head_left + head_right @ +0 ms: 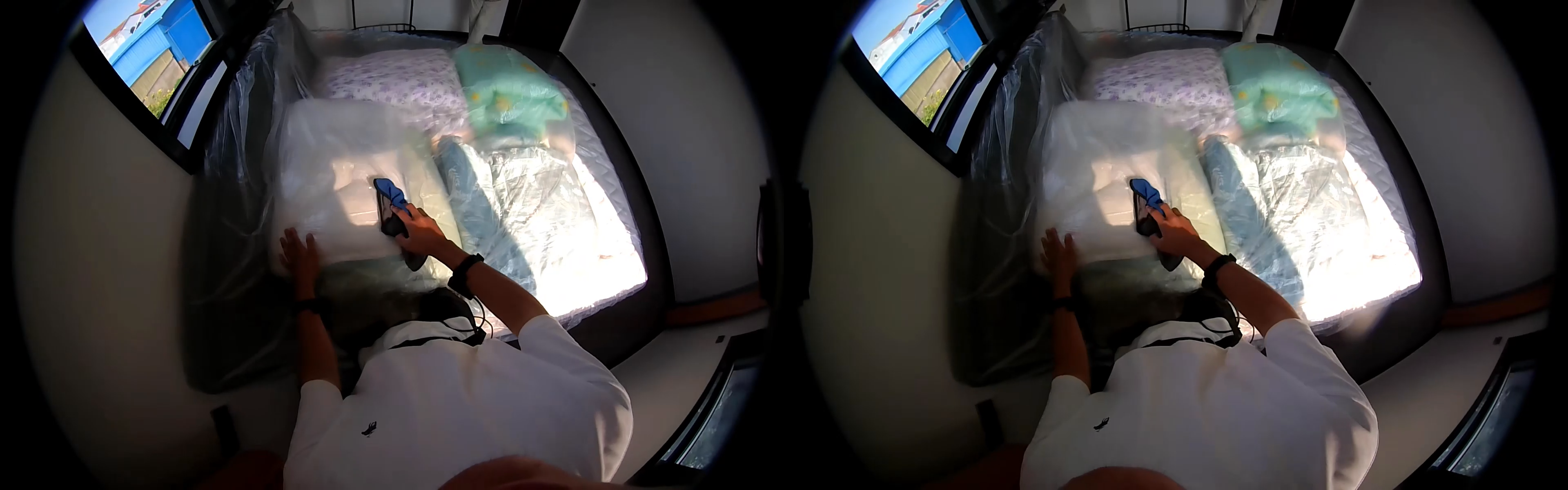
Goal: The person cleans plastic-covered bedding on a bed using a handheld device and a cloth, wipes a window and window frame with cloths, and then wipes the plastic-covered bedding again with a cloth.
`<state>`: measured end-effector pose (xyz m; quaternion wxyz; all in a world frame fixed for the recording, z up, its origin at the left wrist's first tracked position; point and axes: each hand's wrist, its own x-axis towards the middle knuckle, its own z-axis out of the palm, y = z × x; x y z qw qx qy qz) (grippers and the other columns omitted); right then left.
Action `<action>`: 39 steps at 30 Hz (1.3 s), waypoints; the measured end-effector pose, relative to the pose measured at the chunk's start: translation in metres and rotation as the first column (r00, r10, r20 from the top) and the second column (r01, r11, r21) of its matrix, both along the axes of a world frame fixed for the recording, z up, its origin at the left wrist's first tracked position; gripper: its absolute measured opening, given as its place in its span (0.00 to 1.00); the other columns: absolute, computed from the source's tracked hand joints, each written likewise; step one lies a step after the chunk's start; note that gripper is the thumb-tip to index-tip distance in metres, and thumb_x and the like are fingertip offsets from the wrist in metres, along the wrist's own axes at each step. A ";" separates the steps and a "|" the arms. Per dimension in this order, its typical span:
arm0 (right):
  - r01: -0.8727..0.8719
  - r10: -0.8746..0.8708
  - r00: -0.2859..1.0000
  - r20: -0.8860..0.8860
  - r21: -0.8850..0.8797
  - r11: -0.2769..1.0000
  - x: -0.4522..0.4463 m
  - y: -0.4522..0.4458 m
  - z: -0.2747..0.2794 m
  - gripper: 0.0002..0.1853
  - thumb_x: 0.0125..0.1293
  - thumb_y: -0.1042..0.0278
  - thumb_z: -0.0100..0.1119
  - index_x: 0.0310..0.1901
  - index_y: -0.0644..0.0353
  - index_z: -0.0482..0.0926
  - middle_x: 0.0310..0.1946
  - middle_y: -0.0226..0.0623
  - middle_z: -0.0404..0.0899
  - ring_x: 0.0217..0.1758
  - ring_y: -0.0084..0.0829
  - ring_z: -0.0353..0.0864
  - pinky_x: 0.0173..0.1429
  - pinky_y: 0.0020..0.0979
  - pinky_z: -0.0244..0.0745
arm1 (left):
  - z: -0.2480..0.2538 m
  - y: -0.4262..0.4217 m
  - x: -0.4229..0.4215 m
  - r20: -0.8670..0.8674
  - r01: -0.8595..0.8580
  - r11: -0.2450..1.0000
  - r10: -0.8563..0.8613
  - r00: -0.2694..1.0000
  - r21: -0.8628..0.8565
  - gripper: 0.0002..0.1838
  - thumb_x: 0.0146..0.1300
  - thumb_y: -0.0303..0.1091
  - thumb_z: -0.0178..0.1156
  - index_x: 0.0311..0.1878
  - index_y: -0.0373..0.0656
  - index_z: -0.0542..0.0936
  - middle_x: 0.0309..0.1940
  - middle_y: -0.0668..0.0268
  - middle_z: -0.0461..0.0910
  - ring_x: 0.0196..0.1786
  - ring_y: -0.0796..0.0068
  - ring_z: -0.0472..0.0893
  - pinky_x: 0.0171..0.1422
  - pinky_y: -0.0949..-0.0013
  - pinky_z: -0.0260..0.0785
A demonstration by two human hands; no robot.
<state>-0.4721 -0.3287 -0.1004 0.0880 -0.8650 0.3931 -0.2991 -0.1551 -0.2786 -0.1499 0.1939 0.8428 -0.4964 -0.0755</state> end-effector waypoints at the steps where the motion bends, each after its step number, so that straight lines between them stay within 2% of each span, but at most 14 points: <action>1: -0.093 0.091 0.995 0.050 0.034 0.995 0.011 0.006 0.007 0.43 0.50 0.59 0.68 0.71 0.57 0.66 0.53 0.48 0.76 0.54 0.53 0.79 0.60 0.46 0.77 | 0.002 0.001 0.000 0.007 0.012 1.000 -0.012 1.000 -0.001 0.36 0.76 0.58 0.41 0.78 0.44 0.56 0.80 0.58 0.52 0.82 0.54 0.49 0.80 0.39 0.40; 5: -0.291 0.303 0.953 -0.018 0.236 0.927 0.055 0.043 0.030 0.46 0.48 0.59 0.69 0.72 0.58 0.63 0.53 0.43 0.78 0.56 0.47 0.77 0.63 0.41 0.73 | 0.004 0.006 0.004 0.104 0.075 0.997 -0.075 0.992 0.008 0.34 0.76 0.53 0.43 0.77 0.41 0.56 0.80 0.56 0.52 0.81 0.50 0.50 0.78 0.36 0.45; 10: -0.288 0.293 0.928 -0.232 0.055 0.956 0.047 0.034 0.010 0.44 0.49 0.58 0.69 0.71 0.56 0.65 0.62 0.40 0.72 0.61 0.43 0.74 0.58 0.42 0.75 | -0.026 0.001 0.026 0.206 0.131 0.991 -0.124 0.971 -0.020 0.32 0.76 0.46 0.44 0.77 0.42 0.55 0.78 0.55 0.54 0.80 0.49 0.53 0.76 0.38 0.50; 12: -0.194 0.222 0.951 -0.216 0.147 0.970 0.027 0.017 0.010 0.44 0.49 0.58 0.69 0.70 0.55 0.65 0.64 0.41 0.71 0.61 0.46 0.73 0.60 0.43 0.74 | -0.025 0.004 0.024 0.186 0.162 0.987 -0.157 0.970 -0.010 0.33 0.75 0.44 0.46 0.78 0.40 0.53 0.79 0.54 0.52 0.80 0.49 0.51 0.76 0.38 0.51; 15: 0.066 -0.023 0.985 -0.170 0.248 0.966 -0.005 -0.001 0.010 0.42 0.51 0.60 0.67 0.69 0.60 0.65 0.61 0.45 0.72 0.62 0.53 0.72 0.63 0.47 0.75 | -0.023 -0.005 0.034 0.160 0.157 0.988 -0.154 0.975 -0.003 0.28 0.75 0.42 0.46 0.73 0.38 0.65 0.75 0.51 0.60 0.77 0.46 0.59 0.73 0.43 0.59; 18: 0.218 -0.150 0.967 -0.204 0.368 0.904 -0.019 -0.017 -0.006 0.40 0.50 0.60 0.67 0.67 0.64 0.66 0.58 0.51 0.74 0.58 0.56 0.75 0.61 0.46 0.76 | -0.037 -0.014 0.067 0.326 0.281 0.914 -0.371 0.869 0.291 0.20 0.72 0.36 0.50 0.60 0.35 0.77 0.65 0.48 0.73 0.68 0.44 0.70 0.69 0.49 0.66; 20: 0.208 -0.142 0.966 -0.217 0.316 0.926 -0.006 -0.007 0.009 0.40 0.51 0.59 0.67 0.66 0.64 0.67 0.57 0.50 0.75 0.58 0.55 0.75 0.61 0.45 0.76 | -0.043 -0.021 0.082 -0.244 0.189 0.973 -0.218 0.945 -0.136 0.17 0.70 0.29 0.52 0.57 0.33 0.79 0.60 0.48 0.78 0.66 0.49 0.73 0.69 0.53 0.66; 21: 0.099 -0.058 0.983 -0.172 0.241 0.965 0.002 0.001 0.015 0.40 0.51 0.59 0.66 0.67 0.63 0.67 0.58 0.50 0.74 0.59 0.55 0.74 0.61 0.45 0.76 | -0.047 -0.022 0.079 -0.252 0.189 0.974 -0.216 0.943 -0.128 0.17 0.70 0.29 0.52 0.57 0.33 0.79 0.60 0.48 0.78 0.66 0.49 0.73 0.69 0.53 0.66; 23: -0.082 0.098 0.987 -0.129 0.128 0.988 0.020 0.023 0.017 0.40 0.52 0.59 0.67 0.68 0.59 0.66 0.60 0.50 0.72 0.60 0.54 0.72 0.61 0.46 0.76 | -0.051 -0.017 0.071 -0.073 0.222 0.891 -0.271 0.960 -0.397 0.13 0.66 0.25 0.53 0.50 0.32 0.81 0.51 0.44 0.79 0.57 0.44 0.77 0.67 0.53 0.69; 26: -0.145 0.191 0.963 -0.192 0.229 0.962 0.041 0.057 0.014 0.44 0.52 0.57 0.70 0.72 0.56 0.62 0.66 0.54 0.62 0.61 0.55 0.70 0.58 0.50 0.78 | -0.060 -0.019 0.071 0.009 0.252 0.907 -0.265 0.964 -0.337 0.17 0.66 0.24 0.51 0.56 0.32 0.78 0.56 0.44 0.78 0.62 0.45 0.75 0.70 0.54 0.67; 30: 0.015 0.060 0.963 -0.264 0.274 0.962 0.040 0.067 0.012 0.46 0.52 0.57 0.70 0.73 0.57 0.60 0.67 0.58 0.60 0.62 0.57 0.70 0.58 0.50 0.79 | -0.082 -0.019 0.076 -0.072 0.139 0.944 -0.168 0.983 -0.301 0.22 0.66 0.22 0.51 0.63 0.34 0.74 0.61 0.44 0.75 0.67 0.47 0.72 0.73 0.54 0.63; 32: 0.077 0.011 0.955 -0.295 0.285 0.955 0.028 0.063 0.009 0.46 0.52 0.58 0.71 0.72 0.59 0.60 0.67 0.60 0.60 0.61 0.59 0.71 0.57 0.49 0.80 | -0.107 -0.015 0.088 0.106 0.204 0.925 -0.179 0.978 -0.319 0.25 0.65 0.21 0.51 0.67 0.34 0.70 0.64 0.46 0.73 0.69 0.49 0.70 0.75 0.53 0.61; 35: 0.266 -0.173 0.949 -0.264 0.377 0.887 0.014 0.051 0.005 0.51 0.50 0.54 0.72 0.74 0.59 0.55 0.66 0.61 0.60 0.61 0.59 0.72 0.58 0.51 0.79 | -0.090 -0.008 0.083 -0.095 0.162 0.953 -0.191 0.977 -0.254 0.28 0.63 0.19 0.48 0.69 0.32 0.67 0.68 0.46 0.69 0.72 0.48 0.67 0.79 0.53 0.56; 39: 0.381 -0.290 0.923 -0.254 0.488 0.785 0.016 0.043 -0.002 0.52 0.49 0.54 0.71 0.73 0.61 0.55 0.65 0.61 0.60 0.60 0.59 0.72 0.58 0.51 0.78 | -0.093 -0.008 0.079 -0.095 0.172 0.957 -0.198 0.976 -0.235 0.26 0.68 0.21 0.45 0.70 0.32 0.67 0.68 0.46 0.69 0.72 0.47 0.66 0.79 0.53 0.55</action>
